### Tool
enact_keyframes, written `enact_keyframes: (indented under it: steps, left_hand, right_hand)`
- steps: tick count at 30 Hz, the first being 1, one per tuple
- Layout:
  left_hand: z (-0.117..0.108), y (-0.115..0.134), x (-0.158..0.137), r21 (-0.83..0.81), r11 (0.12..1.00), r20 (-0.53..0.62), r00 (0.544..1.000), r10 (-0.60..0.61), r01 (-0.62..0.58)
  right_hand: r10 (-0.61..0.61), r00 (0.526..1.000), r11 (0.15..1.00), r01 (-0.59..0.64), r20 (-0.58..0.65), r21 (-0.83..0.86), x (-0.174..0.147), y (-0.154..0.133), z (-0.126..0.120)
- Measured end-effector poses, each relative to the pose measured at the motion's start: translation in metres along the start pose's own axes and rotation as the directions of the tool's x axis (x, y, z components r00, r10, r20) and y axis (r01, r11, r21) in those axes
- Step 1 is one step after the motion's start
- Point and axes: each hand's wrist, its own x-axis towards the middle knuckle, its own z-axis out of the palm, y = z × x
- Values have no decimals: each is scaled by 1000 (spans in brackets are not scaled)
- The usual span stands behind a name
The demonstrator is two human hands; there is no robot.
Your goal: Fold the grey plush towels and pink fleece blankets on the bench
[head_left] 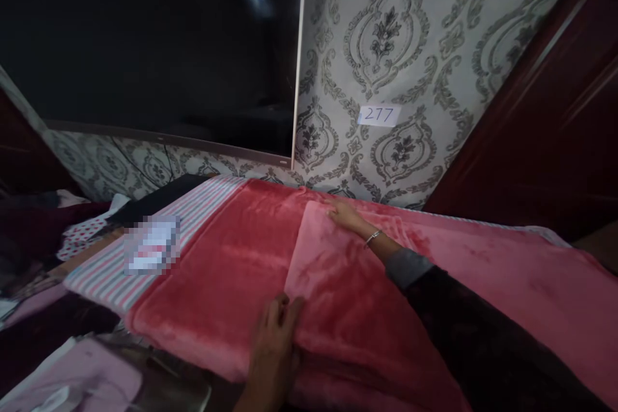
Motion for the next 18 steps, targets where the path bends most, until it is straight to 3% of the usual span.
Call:
enact_keyframes:
  steps: [7,12,18]
  left_hand:
    - [15,-14,-12,108,992,3,997,71,-71]
    - [25,-20,-12,33,990,-27,990,139,-138]
    - [16,-21,-14,-116,992,-24,999,45,-48]
  right_hand:
    - [27,996,999,-28,89,17,52,9,32]
    - [66,991,997,-69,114,25,69,17,40]
    - [131,986,988,-137,100,64,90,13,38]
